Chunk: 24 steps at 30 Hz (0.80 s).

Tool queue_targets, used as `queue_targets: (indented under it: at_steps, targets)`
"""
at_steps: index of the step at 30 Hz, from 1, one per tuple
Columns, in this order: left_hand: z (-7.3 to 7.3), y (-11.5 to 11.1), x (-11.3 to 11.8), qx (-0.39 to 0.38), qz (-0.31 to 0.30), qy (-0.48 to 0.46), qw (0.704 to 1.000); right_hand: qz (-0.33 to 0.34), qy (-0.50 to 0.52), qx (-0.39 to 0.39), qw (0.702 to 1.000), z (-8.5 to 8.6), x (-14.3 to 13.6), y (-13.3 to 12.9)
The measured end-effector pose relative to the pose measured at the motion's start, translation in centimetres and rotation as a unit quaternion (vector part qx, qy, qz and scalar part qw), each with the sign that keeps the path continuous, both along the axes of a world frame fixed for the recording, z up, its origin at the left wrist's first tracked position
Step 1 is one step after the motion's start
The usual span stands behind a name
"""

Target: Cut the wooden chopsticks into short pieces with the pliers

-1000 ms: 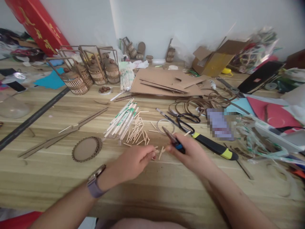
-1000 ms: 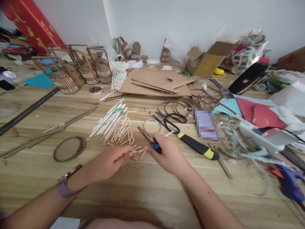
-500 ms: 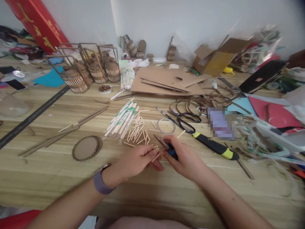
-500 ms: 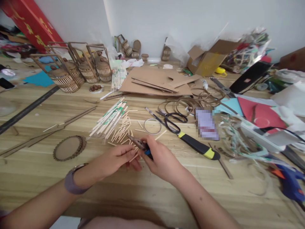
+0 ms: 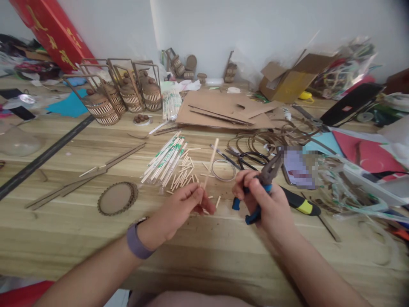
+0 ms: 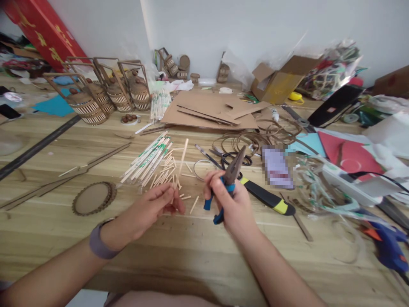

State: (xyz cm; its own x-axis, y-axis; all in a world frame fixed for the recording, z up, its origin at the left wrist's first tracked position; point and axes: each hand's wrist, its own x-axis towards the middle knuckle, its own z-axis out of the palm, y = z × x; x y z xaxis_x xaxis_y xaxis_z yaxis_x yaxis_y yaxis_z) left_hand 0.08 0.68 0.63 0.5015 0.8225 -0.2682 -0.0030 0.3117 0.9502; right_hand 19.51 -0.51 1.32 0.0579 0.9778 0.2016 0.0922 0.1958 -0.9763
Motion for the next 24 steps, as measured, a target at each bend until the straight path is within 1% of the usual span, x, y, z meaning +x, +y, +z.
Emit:
queue_targets:
  at_steps: [2,5,7,8,10,12,14,17,19,21,23,24]
  targets:
    - [0.3,-0.3,0.1,0.009,-0.068,-0.015,0.998,0.026,0.113,-0.072,0.991,0.0,-0.3,0.1]
    - [0.5,-1.0,0.4,0.003,-0.18,-0.042,0.983,0.086,0.207,-0.185,0.957,-0.4,-1.3,-0.1]
    - [0.3,-1.4,0.7,-0.031,-0.231,-0.081,0.969,0.106,0.254,-0.224,0.935,-0.9,-2.0,-0.4]
    - [0.1,-1.6,0.9,-0.052,-0.243,-0.104,0.963,0.107,0.272,-0.229,0.928,-1.1,-2.3,-0.6]
    - [-0.4,-1.9,1.2,-0.09,-0.235,-0.135,0.958,0.108,0.285,-0.23,0.924,-1.6,-2.7,-1.0]
    - [-0.9,-2.1,1.5,-0.108,-0.206,-0.14,0.962,0.113,0.279,-0.234,0.924,-2.0,-3.0,-1.4]
    - [-1.1,-2.2,1.6,-0.106,-0.183,-0.136,0.968,0.125,0.277,-0.246,0.92,-2.1,-3.2,-1.8]
    - [-1.0,-2.1,1.6,-0.092,-0.154,-0.133,0.975,0.148,0.298,-0.28,0.901,-2.1,-3.7,-2.1]
    - [-0.9,-1.9,1.6,-0.087,-0.138,-0.133,0.978,0.145,0.315,-0.293,0.891,-1.9,-3.8,-2.0]
    - [-0.8,-1.7,1.5,-0.081,-0.117,-0.125,0.982,0.112,0.319,-0.275,0.9,-1.8,-3.6,-1.5]
    - [-0.8,-1.4,1.3,-0.081,-0.074,-0.102,0.989,0.036,0.294,-0.207,0.932,-1.7,-2.9,-0.8]
    - [-0.9,-1.2,1.1,-0.085,-0.046,-0.088,0.991,-0.006,0.261,-0.162,0.952,-1.7,-2.4,-0.5]
